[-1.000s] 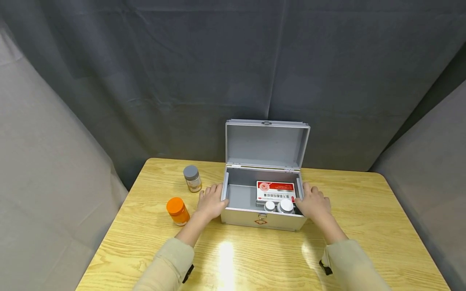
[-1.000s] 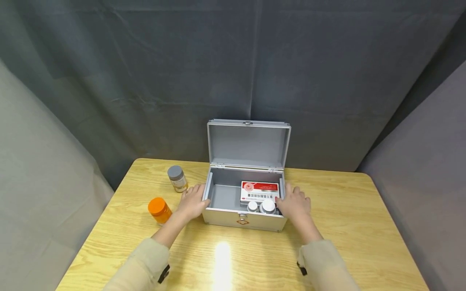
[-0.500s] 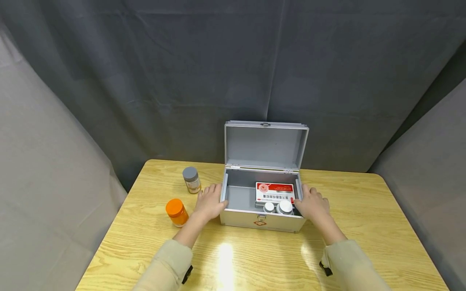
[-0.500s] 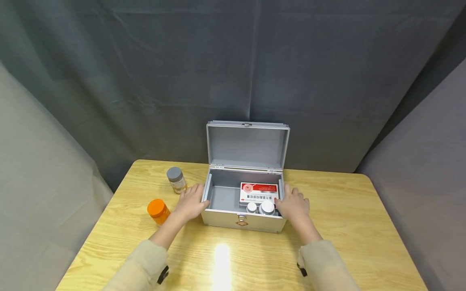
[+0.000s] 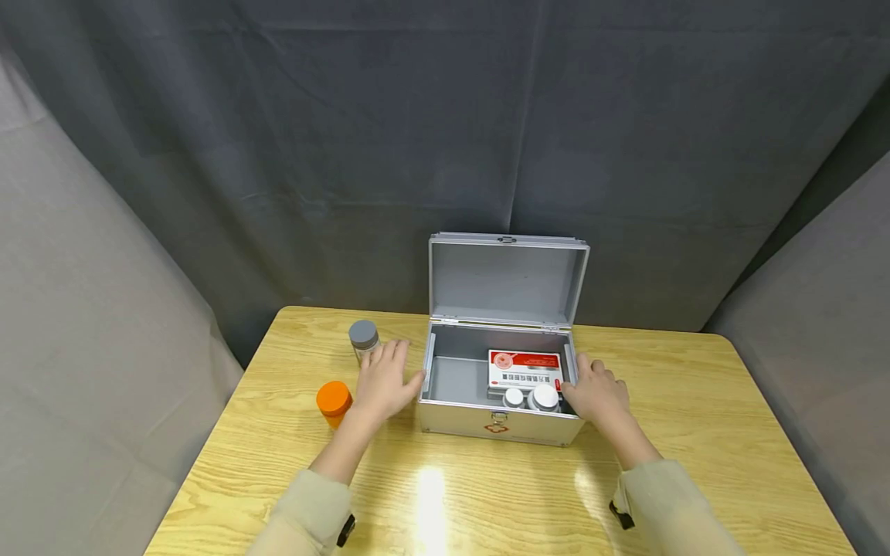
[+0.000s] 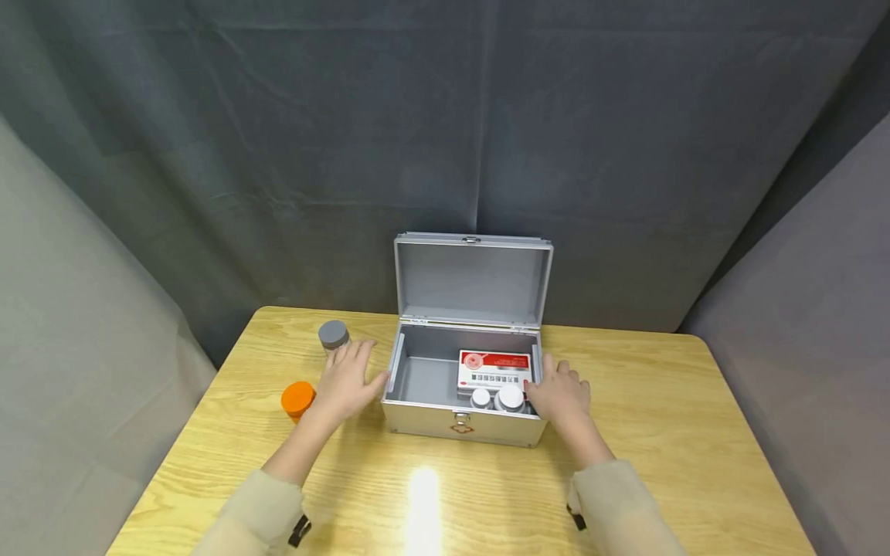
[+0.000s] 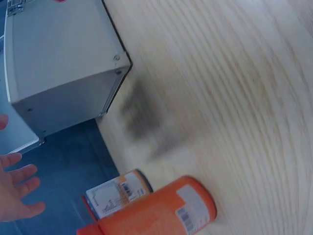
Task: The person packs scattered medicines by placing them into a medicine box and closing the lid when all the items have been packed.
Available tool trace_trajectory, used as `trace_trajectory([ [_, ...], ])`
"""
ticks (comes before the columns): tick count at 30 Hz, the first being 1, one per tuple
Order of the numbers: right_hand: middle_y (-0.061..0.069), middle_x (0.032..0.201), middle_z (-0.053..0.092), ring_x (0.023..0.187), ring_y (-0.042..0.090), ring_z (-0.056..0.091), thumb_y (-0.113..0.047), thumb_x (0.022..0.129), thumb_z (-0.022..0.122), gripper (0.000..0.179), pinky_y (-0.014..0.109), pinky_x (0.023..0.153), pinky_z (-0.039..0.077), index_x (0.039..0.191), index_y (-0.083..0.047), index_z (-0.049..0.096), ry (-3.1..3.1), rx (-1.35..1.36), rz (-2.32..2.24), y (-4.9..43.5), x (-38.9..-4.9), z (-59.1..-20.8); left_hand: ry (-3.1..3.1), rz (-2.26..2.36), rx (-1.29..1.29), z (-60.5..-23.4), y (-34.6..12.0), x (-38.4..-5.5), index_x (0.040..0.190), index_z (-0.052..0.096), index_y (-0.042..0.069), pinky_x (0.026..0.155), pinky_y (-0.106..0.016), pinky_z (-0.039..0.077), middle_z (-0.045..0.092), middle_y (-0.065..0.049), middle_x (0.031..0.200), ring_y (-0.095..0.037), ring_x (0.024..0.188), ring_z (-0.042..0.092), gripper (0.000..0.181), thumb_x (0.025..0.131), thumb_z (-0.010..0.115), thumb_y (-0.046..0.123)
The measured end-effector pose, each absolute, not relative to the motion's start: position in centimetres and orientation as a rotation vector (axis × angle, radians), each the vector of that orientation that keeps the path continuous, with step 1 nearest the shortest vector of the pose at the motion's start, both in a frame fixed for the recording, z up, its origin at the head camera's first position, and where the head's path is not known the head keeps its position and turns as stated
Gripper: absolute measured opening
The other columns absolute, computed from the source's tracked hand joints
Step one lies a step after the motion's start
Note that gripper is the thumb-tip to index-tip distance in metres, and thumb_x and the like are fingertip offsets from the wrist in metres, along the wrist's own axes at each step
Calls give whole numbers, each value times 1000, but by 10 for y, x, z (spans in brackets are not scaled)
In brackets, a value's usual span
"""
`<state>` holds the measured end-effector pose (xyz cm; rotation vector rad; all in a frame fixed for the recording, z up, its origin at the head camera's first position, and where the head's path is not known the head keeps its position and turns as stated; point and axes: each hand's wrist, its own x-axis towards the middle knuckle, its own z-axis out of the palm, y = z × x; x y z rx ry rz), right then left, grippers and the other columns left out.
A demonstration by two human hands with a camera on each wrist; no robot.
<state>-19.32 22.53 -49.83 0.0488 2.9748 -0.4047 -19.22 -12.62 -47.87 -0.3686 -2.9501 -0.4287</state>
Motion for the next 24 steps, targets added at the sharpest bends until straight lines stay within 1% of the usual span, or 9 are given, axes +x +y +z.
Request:
trace_trajectory([
  [3, 33, 119, 41, 101, 47, 46, -34, 86, 48, 58, 60, 78, 36, 129, 2, 31, 2975, 46, -401, 226, -193, -499, -2884, -318, -375, -471, -132, -188, 130, 43, 9, 104, -52, 22, 46, -12, 129, -29, 122, 38, 57, 85, 53, 42],
  [6, 33, 119, 41, 101, 47, 46, -34, 85, 48, 60, 60, 78, 36, 130, 2, 29, 2969, 50, -404, 225, -193, -499, -2849, -280, -362, -465, -137, -182, 129, 44, 9, 105, -52, 20, 46, -13, 129, -29, 121, 37, 57, 83, 54, 40],
  [9, 33, 120, 41, 101, 47, 46, -34, 86, 48, 61, 60, 79, 36, 131, 2, 29, 2964, 57, -409, 224, -193, -499, -2829, -285, -327, -462, -143, -176, 129, 44, 9, 102, -51, 23, 46, -13, 129, -30, 121, 37, 57, 81, 55, 38],
  [13, 33, 119, 41, 101, 47, 46, -34, 85, 49, 61, 59, 78, 36, 131, 2, 29, 2963, 61, -424, 223, -192, -498, -2822, -315, -266, -462, -151, -167, 130, 44, 8, 97, -50, 26, 45, -12, 128, -31, 119, 38, 60, 78, 55, 38],
  [16, 33, 120, 41, 102, 47, 46, -33, 85, 49, 62, 59, 79, 36, 132, 2, 28, 2961, 62, -429, 223, -191, -497, -2844, -328, -211, -464, -158, -159, 131, 43, 8, 97, -51, 26, 45, -13, 128, -32, 119, 37, 63, 78, 55, 39],
  [24, 33, 122, 40, 104, 47, 45, -34, 85, 48, 62, 60, 80, 36, 133, 2, 28, 2950, 72, -424, 223, -191, -496, -2911, -385, -59, -468, -177, -147, 131, 41, 4, 97, -53, 25, 43, -16, 130, -35, 120, 35, 66, 76, 61, 36],
])
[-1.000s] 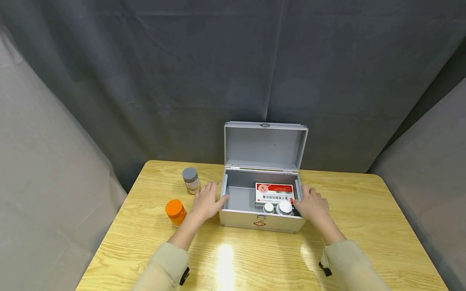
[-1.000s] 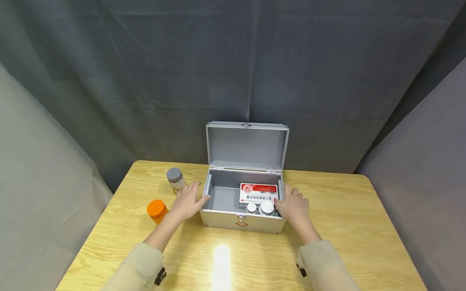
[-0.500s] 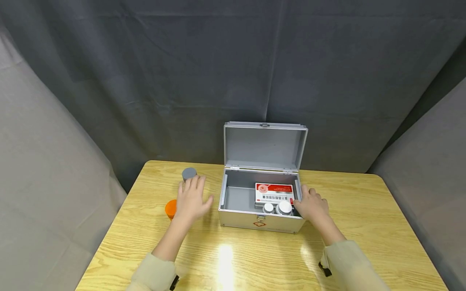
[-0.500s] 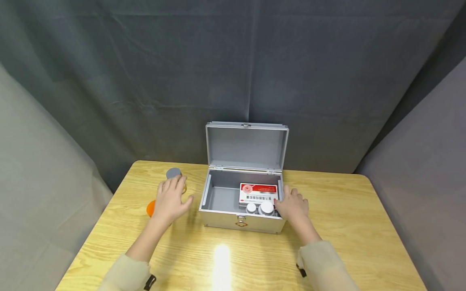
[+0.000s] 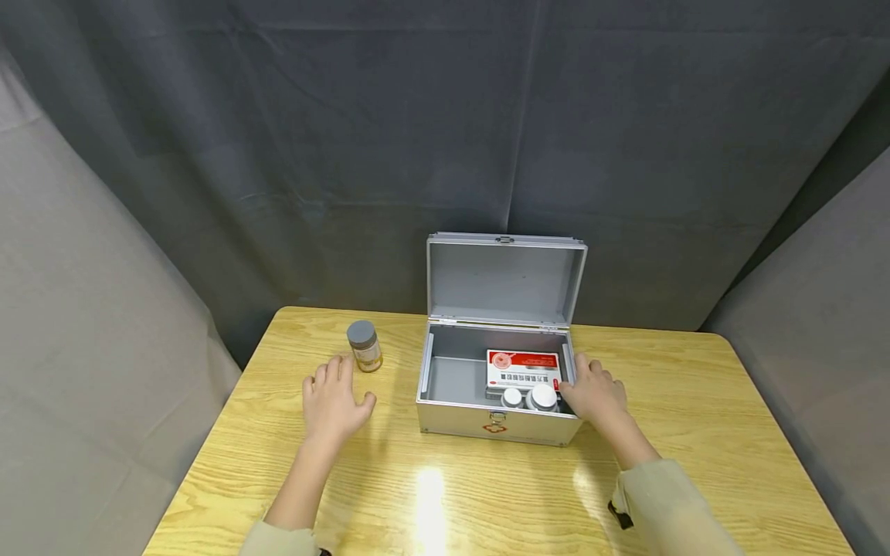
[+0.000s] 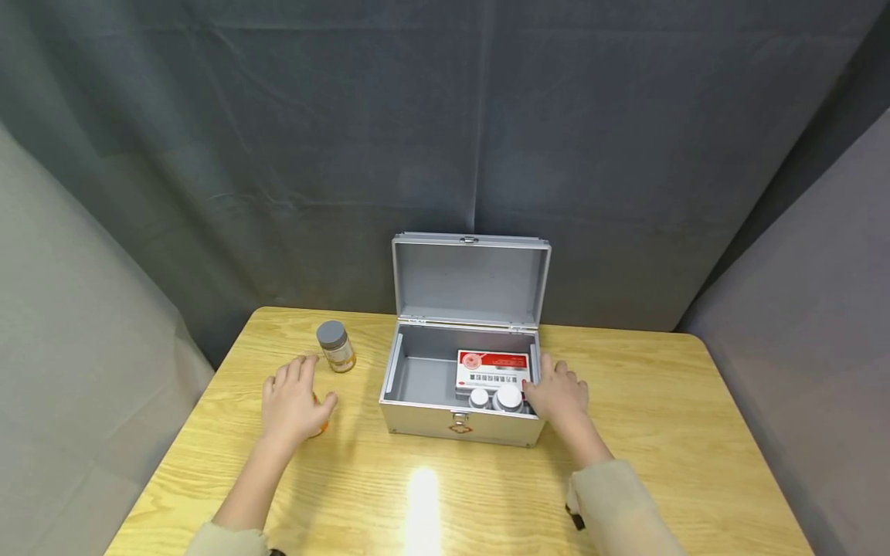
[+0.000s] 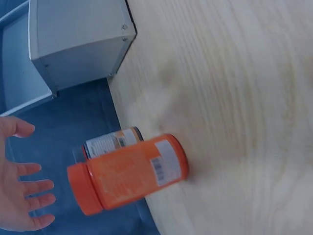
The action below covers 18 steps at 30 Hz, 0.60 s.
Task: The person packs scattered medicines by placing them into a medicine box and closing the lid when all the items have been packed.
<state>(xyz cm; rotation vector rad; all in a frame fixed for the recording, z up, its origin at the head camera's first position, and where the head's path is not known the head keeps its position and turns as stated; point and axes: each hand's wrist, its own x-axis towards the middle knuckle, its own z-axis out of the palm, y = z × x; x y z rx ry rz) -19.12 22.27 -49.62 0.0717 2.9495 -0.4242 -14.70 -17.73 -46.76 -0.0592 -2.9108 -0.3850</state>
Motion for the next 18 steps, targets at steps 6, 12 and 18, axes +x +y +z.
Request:
trace_trajectory([
  [6, 33, 121, 41, 103, 46, 46, -34, 85, 49, 63, 60, 80, 36, 133, 2, 27, 2948, 76, -432, 223, -192, -498, -2973, -420, 26, -476, -190, -144, 133, 40, 5, 95, -55, 24, 42, -17, 130, -36, 118, 35, 69, 74, 61, 36],
  [12, 33, 122, 40, 104, 46, 45, -33, 86, 48, 63, 60, 81, 36, 134, 2, 27, 2943, 80, -439, 223, -193, -498, -2996, -452, 79, -484, -199, -142, 130, 41, 4, 89, -55, 28, 44, -17, 125, -37, 112, 38, 68, 72, 60, 34],
  [18, 32, 121, 40, 103, 46, 46, -33, 86, 48, 64, 59, 80, 36, 134, 2, 27, 2947, 78, -427, 222, -191, -497, -3011, -467, 108, -491, -203, -141, 129, 42, 4, 81, -51, 31, 47, -18, 119, -34, 101, 41, 67, 71, 58, 32],
])
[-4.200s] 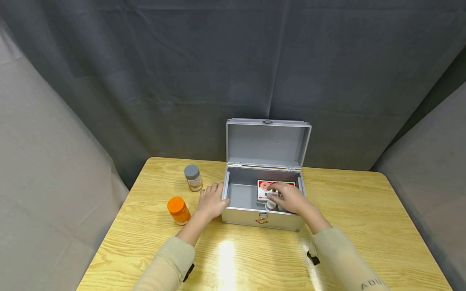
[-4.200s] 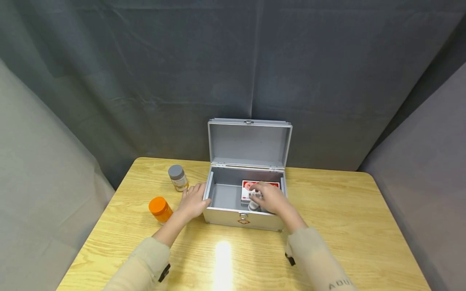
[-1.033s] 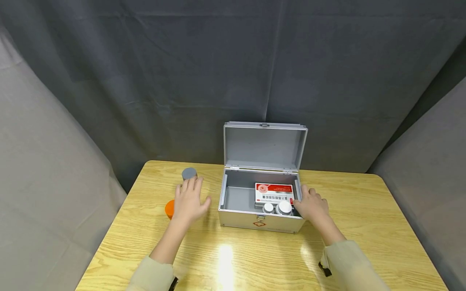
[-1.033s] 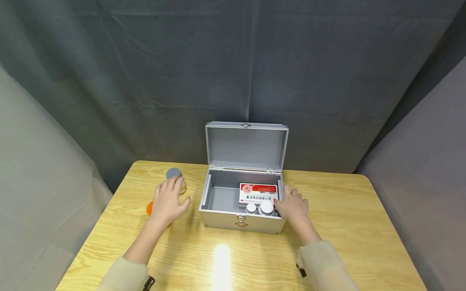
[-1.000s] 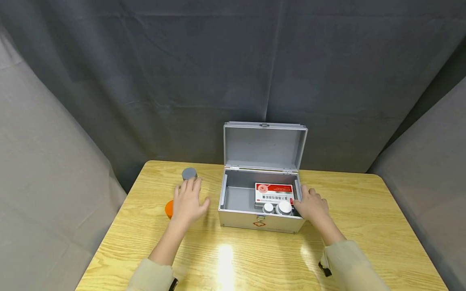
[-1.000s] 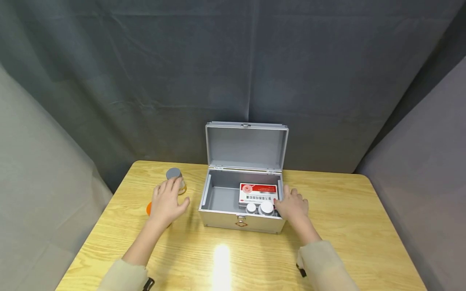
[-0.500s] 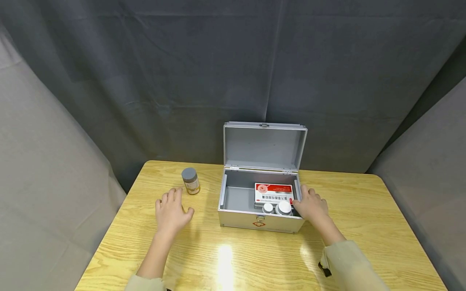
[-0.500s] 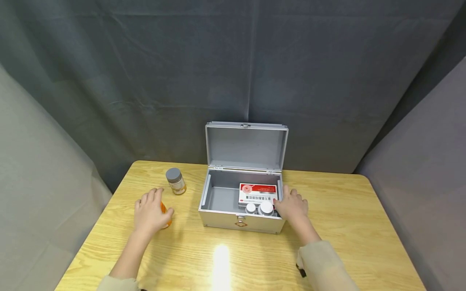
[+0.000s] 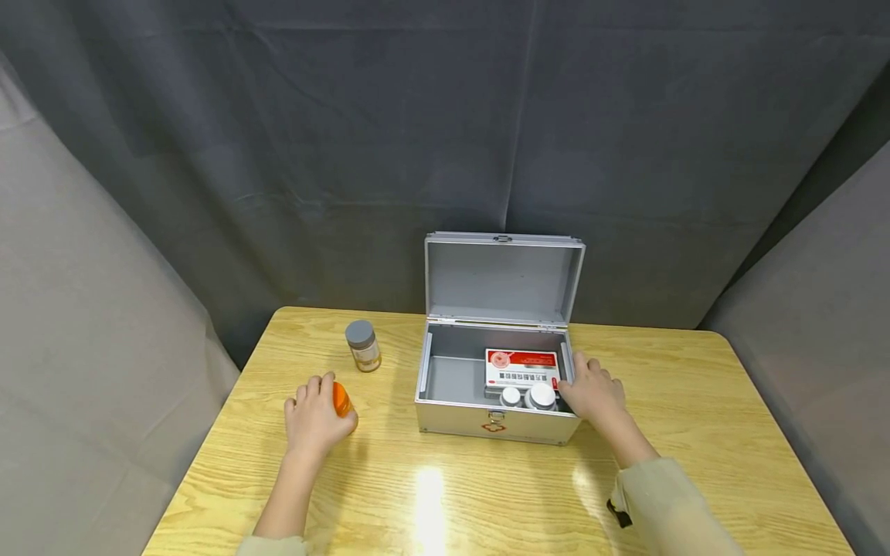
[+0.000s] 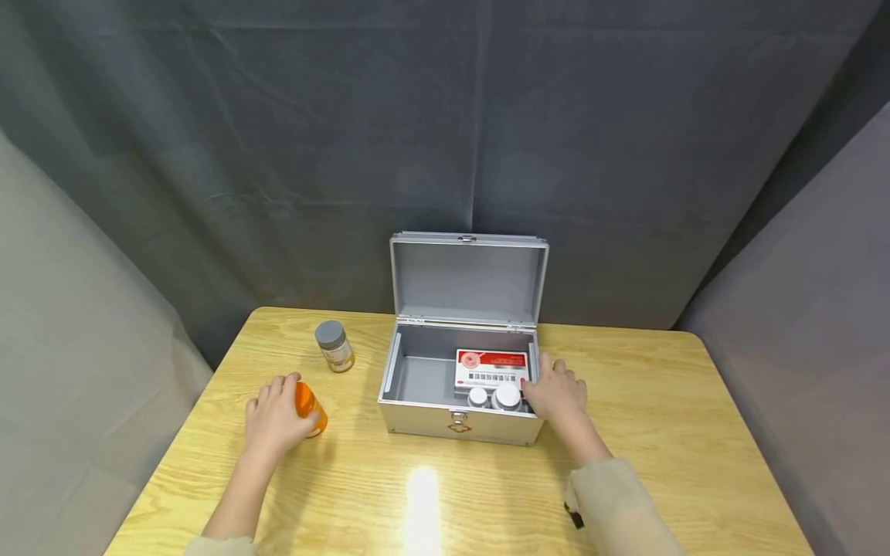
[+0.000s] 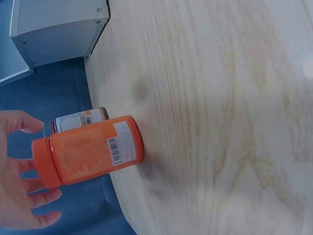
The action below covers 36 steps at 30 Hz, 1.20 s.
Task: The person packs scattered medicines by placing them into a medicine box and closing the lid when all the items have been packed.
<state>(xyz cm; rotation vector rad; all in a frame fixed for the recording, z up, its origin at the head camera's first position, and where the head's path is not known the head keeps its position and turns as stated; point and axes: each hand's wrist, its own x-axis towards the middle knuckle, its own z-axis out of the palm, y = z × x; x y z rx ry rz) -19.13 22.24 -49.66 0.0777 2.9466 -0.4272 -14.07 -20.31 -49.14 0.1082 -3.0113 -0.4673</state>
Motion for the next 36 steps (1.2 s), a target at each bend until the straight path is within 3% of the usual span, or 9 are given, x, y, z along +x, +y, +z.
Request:
trace_trajectory([
  [36, 32, 120, 42, 102, 46, 46, -32, 86, 48, 61, 60, 80, 37, 133, 2, 28, 2954, 91, -431, 222, -191, -497, -3018, -572, 149, -510, -220, -148, 124, 43, -1, 78, -52, 34, 54, -21, 108, -36, 96, 48, 68, 71, 68, 33],
])
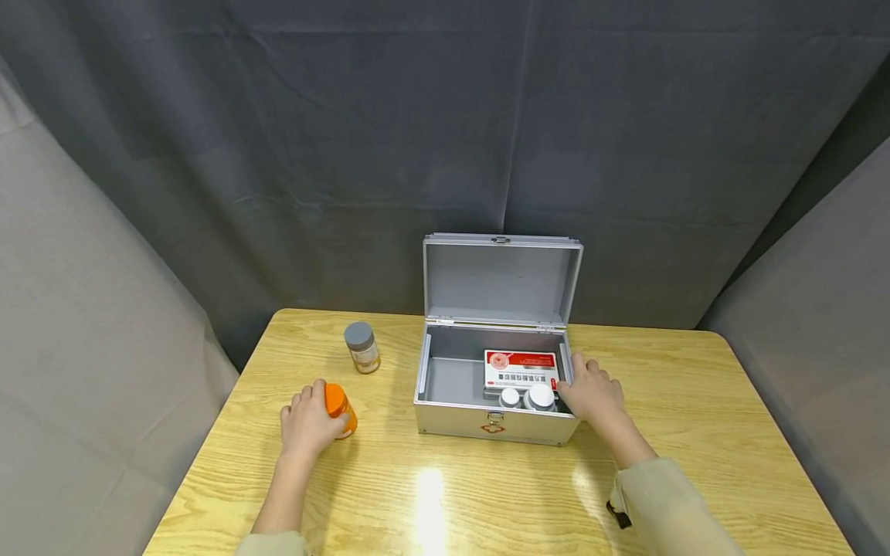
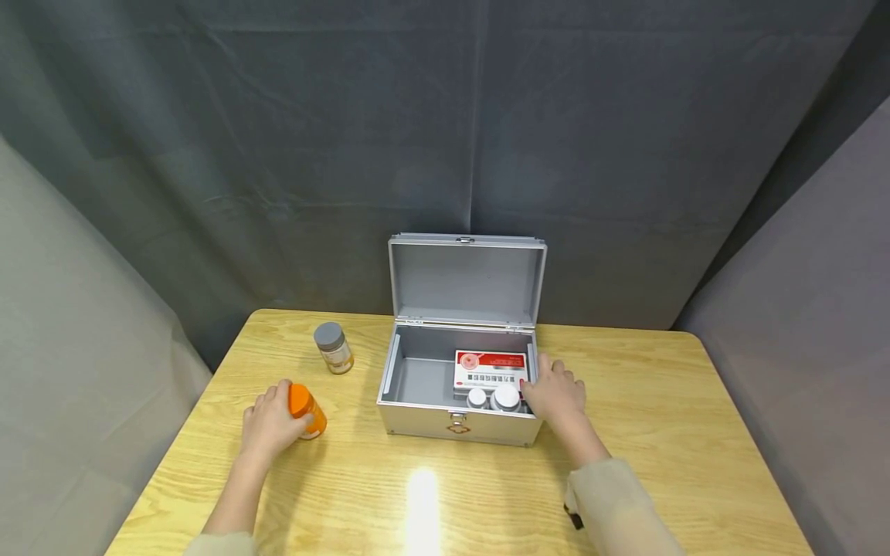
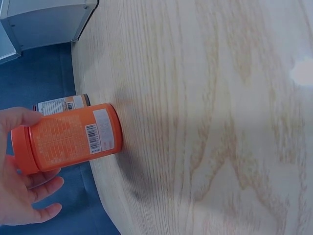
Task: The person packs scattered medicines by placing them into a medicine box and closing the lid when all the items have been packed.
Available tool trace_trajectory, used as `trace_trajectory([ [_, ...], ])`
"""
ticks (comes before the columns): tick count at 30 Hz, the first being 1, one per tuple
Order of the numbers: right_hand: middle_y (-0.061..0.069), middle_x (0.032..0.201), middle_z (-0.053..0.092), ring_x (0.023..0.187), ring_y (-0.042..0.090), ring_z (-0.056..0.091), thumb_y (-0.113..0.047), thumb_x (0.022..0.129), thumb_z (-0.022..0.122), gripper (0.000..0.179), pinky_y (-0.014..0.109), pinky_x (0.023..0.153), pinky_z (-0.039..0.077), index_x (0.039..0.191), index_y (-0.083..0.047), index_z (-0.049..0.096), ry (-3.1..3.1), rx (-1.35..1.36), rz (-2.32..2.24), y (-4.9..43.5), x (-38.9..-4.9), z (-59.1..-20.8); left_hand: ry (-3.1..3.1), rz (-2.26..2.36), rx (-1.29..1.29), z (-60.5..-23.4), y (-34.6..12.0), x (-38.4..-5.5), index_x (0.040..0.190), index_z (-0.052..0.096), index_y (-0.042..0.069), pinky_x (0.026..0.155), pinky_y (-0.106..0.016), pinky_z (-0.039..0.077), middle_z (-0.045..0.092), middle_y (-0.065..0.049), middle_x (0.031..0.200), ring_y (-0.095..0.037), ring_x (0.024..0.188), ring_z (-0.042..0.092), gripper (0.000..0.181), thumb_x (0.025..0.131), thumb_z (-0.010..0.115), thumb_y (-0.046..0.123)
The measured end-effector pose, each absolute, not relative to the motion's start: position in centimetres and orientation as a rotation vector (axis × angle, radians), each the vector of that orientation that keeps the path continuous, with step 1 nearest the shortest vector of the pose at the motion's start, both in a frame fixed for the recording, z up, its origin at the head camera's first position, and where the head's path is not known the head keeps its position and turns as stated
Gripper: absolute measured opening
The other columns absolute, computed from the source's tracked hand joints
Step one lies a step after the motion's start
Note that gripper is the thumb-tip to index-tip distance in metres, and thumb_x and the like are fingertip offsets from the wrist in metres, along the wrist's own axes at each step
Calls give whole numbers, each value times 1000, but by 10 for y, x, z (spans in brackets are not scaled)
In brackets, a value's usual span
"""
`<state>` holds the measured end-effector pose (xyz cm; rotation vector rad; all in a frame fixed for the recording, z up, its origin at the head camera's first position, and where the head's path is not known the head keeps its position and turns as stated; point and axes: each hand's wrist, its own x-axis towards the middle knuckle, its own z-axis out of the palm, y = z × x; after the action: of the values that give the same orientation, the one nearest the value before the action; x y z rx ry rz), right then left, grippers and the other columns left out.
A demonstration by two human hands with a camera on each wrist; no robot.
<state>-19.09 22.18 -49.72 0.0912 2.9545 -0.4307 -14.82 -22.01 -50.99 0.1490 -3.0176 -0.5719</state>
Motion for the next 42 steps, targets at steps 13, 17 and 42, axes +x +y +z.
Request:
trace_trajectory([
  [13, 32, 121, 42, 101, 46, 47, -33, 86, 48, 60, 59, 80, 37, 132, 1, 29, 2949, 95, -425, 221, -190, -497, -3019, -501, 138, -508, -223, -149, 123, 48, 2, 74, -49, 34, 52, -19, 104, -34, 92, 47, 66, 74, 66, 43],
  [17, 31, 120, 42, 101, 45, 47, -33, 86, 48, 60, 59, 80, 37, 131, 1, 30, 2949, 94, -428, 222, -191, -497, -3019, -468, 123, -507, -221, -149, 123, 49, 2, 75, -50, 34, 51, -19, 106, -34, 93, 47, 66, 73, 66, 44],
  [42, 32, 122, 42, 104, 46, 46, -34, 86, 48, 60, 60, 81, 36, 131, 1, 30, 2947, 97, -441, 222, -192, -498, -2912, -421, -80, -474, -187, -152, 115, 54, 6, 80, -49, 35, 49, -11, 97, -28, 89, 46, 59, 69, 64, 42],
])
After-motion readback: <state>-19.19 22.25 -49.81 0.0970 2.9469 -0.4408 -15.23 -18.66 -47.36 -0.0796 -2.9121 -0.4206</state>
